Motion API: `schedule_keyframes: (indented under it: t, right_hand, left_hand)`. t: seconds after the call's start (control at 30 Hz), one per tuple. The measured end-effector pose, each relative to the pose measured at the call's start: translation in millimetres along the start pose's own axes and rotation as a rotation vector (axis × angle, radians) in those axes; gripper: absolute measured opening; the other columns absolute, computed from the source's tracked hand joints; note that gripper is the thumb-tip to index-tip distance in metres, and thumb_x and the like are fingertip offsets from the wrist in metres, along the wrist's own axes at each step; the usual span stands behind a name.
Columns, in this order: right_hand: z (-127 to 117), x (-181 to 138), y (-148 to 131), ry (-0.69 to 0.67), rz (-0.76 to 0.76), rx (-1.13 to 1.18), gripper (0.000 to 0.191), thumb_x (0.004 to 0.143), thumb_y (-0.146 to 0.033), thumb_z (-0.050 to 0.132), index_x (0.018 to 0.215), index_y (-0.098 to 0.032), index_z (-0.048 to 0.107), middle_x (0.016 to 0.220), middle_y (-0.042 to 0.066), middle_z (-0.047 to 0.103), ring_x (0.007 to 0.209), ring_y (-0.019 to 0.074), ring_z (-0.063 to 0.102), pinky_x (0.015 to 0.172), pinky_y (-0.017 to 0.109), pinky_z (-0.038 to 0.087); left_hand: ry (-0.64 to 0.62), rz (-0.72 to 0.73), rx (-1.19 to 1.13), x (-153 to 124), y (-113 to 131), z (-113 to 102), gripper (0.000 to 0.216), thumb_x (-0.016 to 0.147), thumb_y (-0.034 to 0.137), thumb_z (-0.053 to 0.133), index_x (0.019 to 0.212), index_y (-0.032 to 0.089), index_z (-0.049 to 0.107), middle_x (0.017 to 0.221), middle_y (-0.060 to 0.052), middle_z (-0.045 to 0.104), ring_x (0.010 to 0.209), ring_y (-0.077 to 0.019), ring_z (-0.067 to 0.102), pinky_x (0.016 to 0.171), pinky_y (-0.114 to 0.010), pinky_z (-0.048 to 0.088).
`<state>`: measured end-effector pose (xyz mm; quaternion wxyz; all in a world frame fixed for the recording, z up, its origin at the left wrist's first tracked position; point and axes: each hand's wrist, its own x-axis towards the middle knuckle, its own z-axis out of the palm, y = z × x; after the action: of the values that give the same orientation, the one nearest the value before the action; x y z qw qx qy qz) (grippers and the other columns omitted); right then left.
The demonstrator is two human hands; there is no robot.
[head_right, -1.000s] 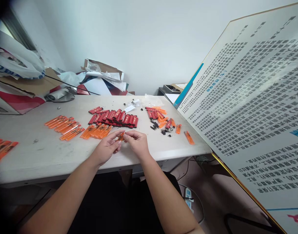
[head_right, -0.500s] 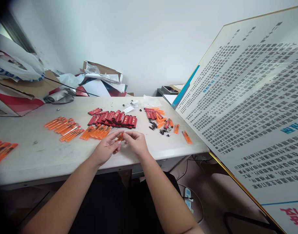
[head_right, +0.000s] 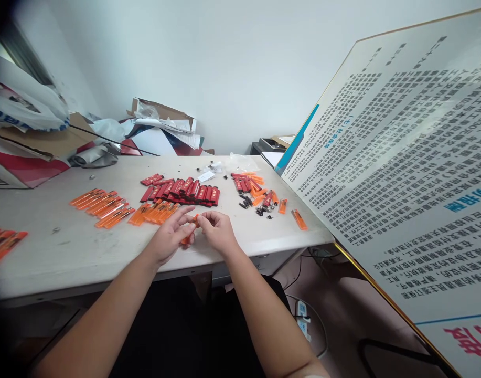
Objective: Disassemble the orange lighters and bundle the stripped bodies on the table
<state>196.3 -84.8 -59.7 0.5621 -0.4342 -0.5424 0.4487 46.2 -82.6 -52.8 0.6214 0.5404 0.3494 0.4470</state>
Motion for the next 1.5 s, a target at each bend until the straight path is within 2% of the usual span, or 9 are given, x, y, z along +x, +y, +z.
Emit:
schedule_keyframes:
  t: [0.13, 0.2, 0.4, 0.57, 0.67, 0.87, 1.17, 1.33, 1.5]
  right_hand:
    - [1.7, -5.7, -4.7, -0.101, -0.083, 0.019, 0.026, 0.08, -0.042, 0.065, 0.08, -0.016, 0.063, 0.065, -0.001, 0.06, 0.058, 0.0086, 0.053, 0.059, 0.022, 0.043]
    - [2.9, -7.7, -6.3, -0.147, -0.106, 0.018, 0.025, 0.082, -0.042, 0.063, 0.081, -0.017, 0.062, 0.063, -0.002, 0.059, 0.055, 0.0092, 0.055, 0.059, 0.023, 0.044]
    - [3.7, -3.4, -2.7, -0.089, -0.079, 0.027, 0.025, 0.08, -0.041, 0.065, 0.085, -0.017, 0.066, 0.069, 0.0, 0.063, 0.057, 0.0095, 0.056, 0.059, 0.023, 0.044]
    - [0.9, 5.9, 7.1, 0.239, 0.032, 0.312, 0.033, 0.072, -0.046, 0.069, 0.083, -0.015, 0.065, 0.07, -0.002, 0.058, 0.048, 0.0051, 0.046, 0.049, 0.021, 0.039]
    - [-0.9, 7.7, 10.9, 0.319, 0.035, 0.413, 0.034, 0.07, -0.046, 0.071, 0.075, -0.015, 0.062, 0.065, -0.003, 0.054, 0.046, 0.005, 0.045, 0.046, 0.021, 0.037]
    - [-1.5, 7.0, 11.3, 0.345, 0.028, 0.433, 0.032, 0.071, -0.045, 0.07, 0.073, -0.015, 0.061, 0.063, -0.004, 0.054, 0.045, 0.0048, 0.046, 0.046, 0.021, 0.036]
    - [-0.4, 8.5, 11.4, 0.356, 0.039, 0.464, 0.031, 0.07, -0.045, 0.07, 0.072, -0.015, 0.061, 0.062, -0.004, 0.054, 0.045, 0.0051, 0.045, 0.045, 0.021, 0.037]
    - [-1.2, 8.7, 10.1, 0.367, 0.053, 0.489, 0.032, 0.068, -0.045, 0.071, 0.073, -0.015, 0.062, 0.064, -0.003, 0.054, 0.047, 0.0057, 0.046, 0.045, 0.021, 0.038]
    - [-1.2, 7.8, 9.7, 0.35, 0.038, 0.473, 0.029, 0.07, -0.043, 0.07, 0.072, -0.015, 0.062, 0.063, -0.003, 0.054, 0.047, 0.006, 0.045, 0.045, 0.021, 0.037]
  left_hand:
    - [-0.016, -0.161, -0.09, 5.8, 6.1, 1.1, 0.044, 0.077, 0.055, 0.063, 0.095, 0.014, 0.059, 0.069, -0.002, 0.06, 0.045, -0.0123, 0.054, 0.039, -0.025, 0.044]
    - [-0.033, -0.239, -0.044, 8.6, 9.7, 3.0, 0.048, 0.078, 0.061, 0.058, 0.078, 0.014, 0.058, 0.059, -0.004, 0.059, 0.039, -0.012, 0.05, 0.034, -0.023, 0.039]
    - [0.078, -0.287, -0.019, 11.6, 12.7, 8.9, 0.046, 0.077, 0.06, 0.056, 0.064, 0.016, 0.053, 0.041, 0.001, 0.047, 0.028, -0.0053, 0.028, 0.028, -0.017, 0.016]
    - [0.179, -0.216, -0.14, 18.3, 8.5, 12.0, 0.041, 0.074, 0.055, 0.057, 0.064, 0.015, 0.055, 0.041, 0.003, 0.043, 0.028, -0.004, 0.025, 0.029, -0.016, 0.013]
    - [0.252, -0.167, -0.16, 25.4, 6.0, 18.2, 0.038, 0.072, 0.052, 0.058, 0.064, 0.016, 0.054, 0.041, 0.003, 0.044, 0.028, -0.0042, 0.025, 0.029, -0.017, 0.013]
    - [0.373, -0.113, -0.248, 35.4, 3.9, 31.2, 0.029, 0.068, 0.045, 0.058, 0.07, 0.017, 0.053, 0.042, 0.003, 0.048, 0.028, -0.0048, 0.025, 0.03, -0.017, 0.013]
    - [0.403, -0.051, -0.294, 33.7, 5.7, 33.1, 0.026, 0.067, 0.037, 0.059, 0.068, 0.022, 0.038, 0.047, 0.004, 0.05, 0.029, -0.0049, 0.026, 0.032, -0.017, 0.012]
    - [0.28, -0.095, -0.393, 28.6, 6.1, 26.5, 0.031, 0.076, 0.051, 0.049, 0.078, 0.021, 0.042, 0.055, 0.0, 0.057, 0.033, -0.0066, 0.03, 0.034, -0.018, 0.016]
    - [0.186, -0.07, -0.389, 25.5, 1.3, 24.7, 0.019, 0.07, 0.032, 0.054, 0.082, 0.018, 0.048, 0.07, -0.005, 0.065, 0.047, -0.0091, 0.047, 0.043, -0.019, 0.033]
